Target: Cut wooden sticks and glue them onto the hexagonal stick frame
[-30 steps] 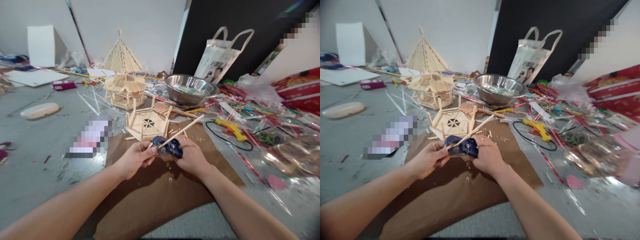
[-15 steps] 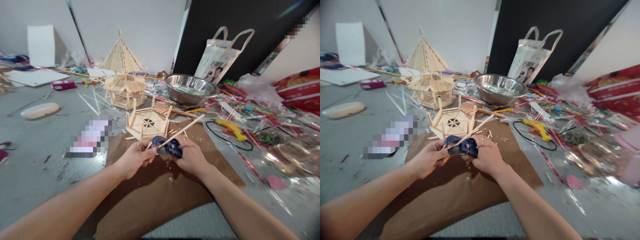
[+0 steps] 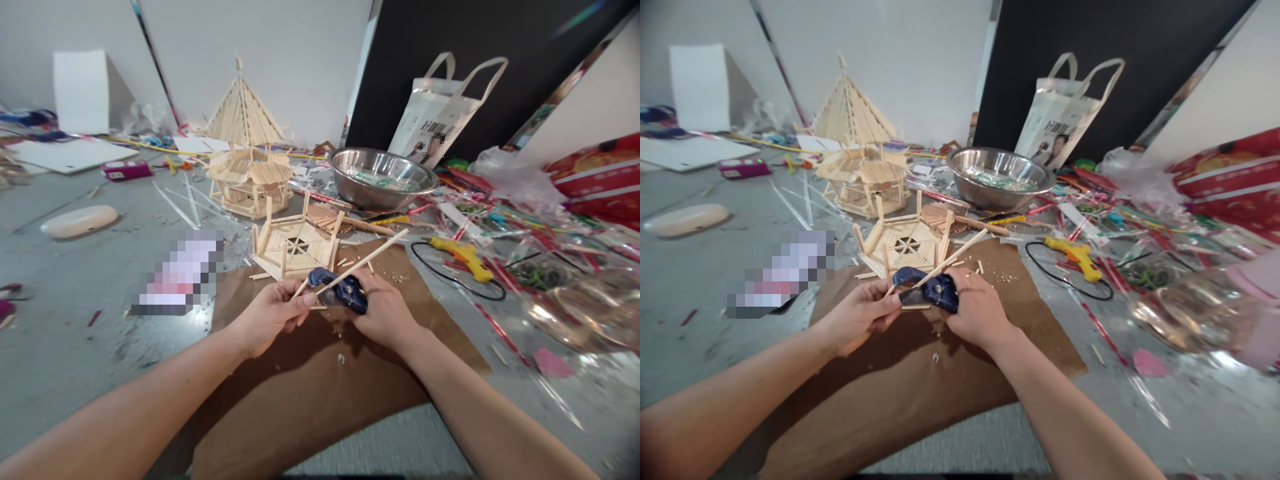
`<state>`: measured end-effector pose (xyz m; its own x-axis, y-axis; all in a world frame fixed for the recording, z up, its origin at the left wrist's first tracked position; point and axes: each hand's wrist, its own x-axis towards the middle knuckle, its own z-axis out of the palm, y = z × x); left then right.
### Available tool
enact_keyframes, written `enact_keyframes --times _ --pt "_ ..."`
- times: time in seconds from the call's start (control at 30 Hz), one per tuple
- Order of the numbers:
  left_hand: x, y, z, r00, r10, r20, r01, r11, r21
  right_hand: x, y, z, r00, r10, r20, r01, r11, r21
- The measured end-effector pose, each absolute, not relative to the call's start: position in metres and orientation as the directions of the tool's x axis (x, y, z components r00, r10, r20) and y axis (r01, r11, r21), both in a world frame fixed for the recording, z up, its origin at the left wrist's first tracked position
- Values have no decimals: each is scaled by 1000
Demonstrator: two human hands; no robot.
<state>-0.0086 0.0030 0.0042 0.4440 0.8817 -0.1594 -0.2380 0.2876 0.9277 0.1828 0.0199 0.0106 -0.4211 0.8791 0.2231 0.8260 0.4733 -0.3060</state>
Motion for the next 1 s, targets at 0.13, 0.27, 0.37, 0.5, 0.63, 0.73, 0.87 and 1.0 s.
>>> enact_keyframes --times 0.13,0.27,0.37,0.5,0.63,0.73,0.87,1.0 --pt "-9 3 4 441 883 -162 -244 291 925 182 19 11 -427 876 223 824 479 -303" --pt "-8 3 3 443 882 -163 -253 298 920 182 19 10 -434 872 228 821 487 -298" --pt "-8 3 2 436 885 -164 -244 292 925 182 20 10 -440 867 232 816 494 -299" --pt "-8 3 3 438 883 -166 -237 292 927 182 19 10 -436 869 233 815 491 -308" --pt "-9 3 3 431 888 -158 -237 280 930 183 19 10 -433 873 225 816 485 -313" --pt "-9 3 3 425 890 -167 -229 285 931 183 19 11 -420 882 212 824 469 -318" --pt "-9 3 3 428 889 -165 -224 281 933 183 19 12 -409 892 195 831 452 -324" --pt "-9 3 3 432 885 -173 -223 291 930 182 18 12 -412 890 193 833 454 -316"
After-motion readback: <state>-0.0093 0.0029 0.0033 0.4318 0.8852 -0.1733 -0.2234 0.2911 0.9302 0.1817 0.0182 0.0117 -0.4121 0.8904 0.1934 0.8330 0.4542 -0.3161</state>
